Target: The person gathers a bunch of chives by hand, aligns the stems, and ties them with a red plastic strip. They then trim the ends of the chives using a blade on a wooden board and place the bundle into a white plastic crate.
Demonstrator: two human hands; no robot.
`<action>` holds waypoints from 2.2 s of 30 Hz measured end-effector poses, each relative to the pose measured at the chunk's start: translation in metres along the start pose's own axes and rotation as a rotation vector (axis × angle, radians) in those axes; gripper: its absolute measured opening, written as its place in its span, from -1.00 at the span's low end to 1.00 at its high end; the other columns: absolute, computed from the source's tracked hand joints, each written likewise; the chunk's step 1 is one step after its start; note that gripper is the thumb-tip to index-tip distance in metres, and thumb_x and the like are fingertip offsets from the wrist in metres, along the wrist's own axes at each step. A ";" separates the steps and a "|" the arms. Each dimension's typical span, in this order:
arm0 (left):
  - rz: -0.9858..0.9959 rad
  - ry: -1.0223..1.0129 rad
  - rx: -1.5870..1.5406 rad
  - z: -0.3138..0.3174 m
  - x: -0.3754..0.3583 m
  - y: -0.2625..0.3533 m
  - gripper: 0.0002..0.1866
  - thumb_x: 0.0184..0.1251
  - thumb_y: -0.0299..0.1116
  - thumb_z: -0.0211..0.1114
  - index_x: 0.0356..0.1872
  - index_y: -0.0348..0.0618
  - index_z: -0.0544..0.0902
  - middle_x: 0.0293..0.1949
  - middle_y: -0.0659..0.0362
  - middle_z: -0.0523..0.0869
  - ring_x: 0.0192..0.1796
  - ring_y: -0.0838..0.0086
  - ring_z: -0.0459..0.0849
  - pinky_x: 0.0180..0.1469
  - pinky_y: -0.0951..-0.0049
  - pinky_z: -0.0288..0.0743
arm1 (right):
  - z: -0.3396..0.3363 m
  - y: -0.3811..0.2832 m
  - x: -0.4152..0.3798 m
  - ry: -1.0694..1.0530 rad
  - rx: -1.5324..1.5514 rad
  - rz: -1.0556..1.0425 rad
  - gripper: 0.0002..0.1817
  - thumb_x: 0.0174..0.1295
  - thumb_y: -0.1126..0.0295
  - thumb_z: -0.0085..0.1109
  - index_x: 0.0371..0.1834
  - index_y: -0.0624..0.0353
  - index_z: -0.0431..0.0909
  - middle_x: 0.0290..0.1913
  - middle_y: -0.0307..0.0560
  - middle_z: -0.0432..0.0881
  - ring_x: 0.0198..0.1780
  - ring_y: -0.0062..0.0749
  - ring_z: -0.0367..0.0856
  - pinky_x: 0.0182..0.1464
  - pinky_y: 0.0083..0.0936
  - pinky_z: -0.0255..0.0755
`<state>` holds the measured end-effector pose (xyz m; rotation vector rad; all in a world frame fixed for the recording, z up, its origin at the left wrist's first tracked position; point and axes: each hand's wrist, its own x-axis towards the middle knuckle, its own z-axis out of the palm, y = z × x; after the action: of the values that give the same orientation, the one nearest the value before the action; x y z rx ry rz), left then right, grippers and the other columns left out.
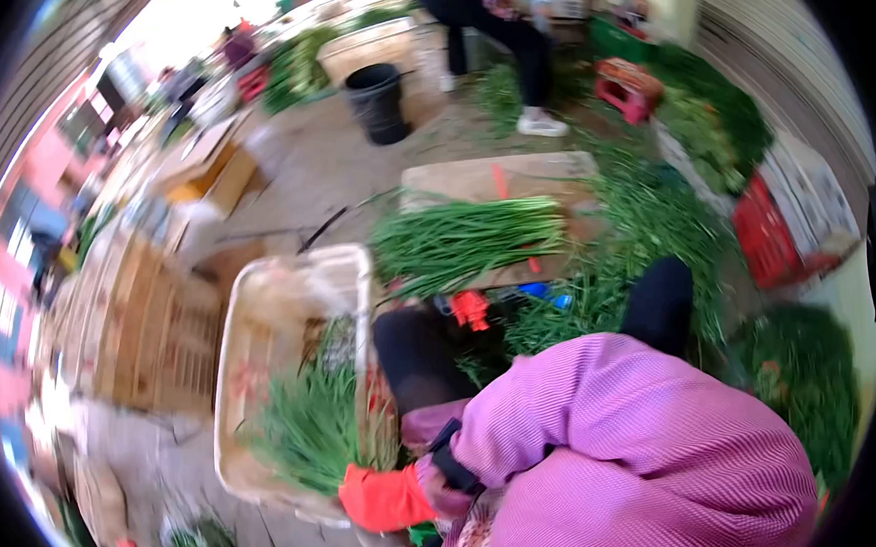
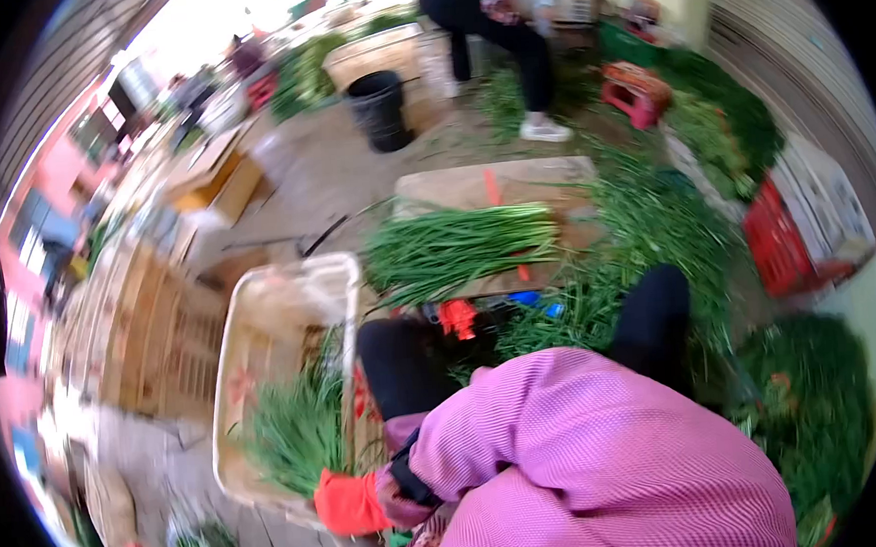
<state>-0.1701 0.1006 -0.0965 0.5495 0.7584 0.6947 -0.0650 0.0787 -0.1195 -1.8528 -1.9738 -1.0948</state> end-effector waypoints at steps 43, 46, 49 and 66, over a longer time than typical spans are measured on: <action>0.369 -1.903 0.895 0.512 0.157 -0.380 -0.49 0.41 -0.18 0.23 0.30 -0.19 0.48 0.26 0.14 0.58 0.30 0.31 0.51 0.38 0.25 0.34 | -0.194 0.472 -0.321 0.262 0.882 1.212 -0.21 0.10 0.11 0.49 0.40 0.10 0.40 0.29 -0.06 0.55 0.31 -0.33 0.43 0.34 -0.41 0.29; 0.406 -1.968 1.523 0.518 0.138 -0.403 -0.46 0.50 -0.07 0.05 0.37 -0.14 0.41 0.36 0.10 0.48 0.41 0.24 0.37 0.50 0.23 0.14 | -0.179 0.472 -0.327 0.370 0.998 1.265 -0.18 0.09 0.14 0.51 0.42 0.09 0.36 0.38 -0.12 0.43 0.37 -0.35 0.32 0.40 -0.42 0.19; 1.454 -1.729 1.779 0.489 0.189 -0.507 -0.35 0.40 0.00 0.14 0.42 -0.08 0.33 0.38 0.07 0.44 0.40 0.15 0.38 0.45 0.22 0.19 | -0.138 0.489 -0.335 0.536 0.805 1.241 -0.34 0.12 0.17 0.47 0.27 0.17 0.50 0.17 -0.08 0.61 0.19 -0.41 0.50 0.27 -0.43 0.34; -0.859 -1.337 0.696 0.361 0.035 -0.288 -0.21 0.42 0.16 0.14 0.42 -0.29 0.29 0.36 -0.02 0.44 0.34 0.25 0.47 0.32 0.26 0.39 | -0.183 0.461 -0.313 1.015 0.771 1.247 -0.69 0.18 0.25 0.37 -0.07 0.14 0.65 -0.25 -0.11 0.73 -0.21 -0.40 0.67 -0.12 -0.42 0.52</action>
<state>0.2296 -0.1328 -0.0845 1.0333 -0.1307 -0.7844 0.3611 -0.3119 -0.0188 -1.2086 -0.3356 -0.4908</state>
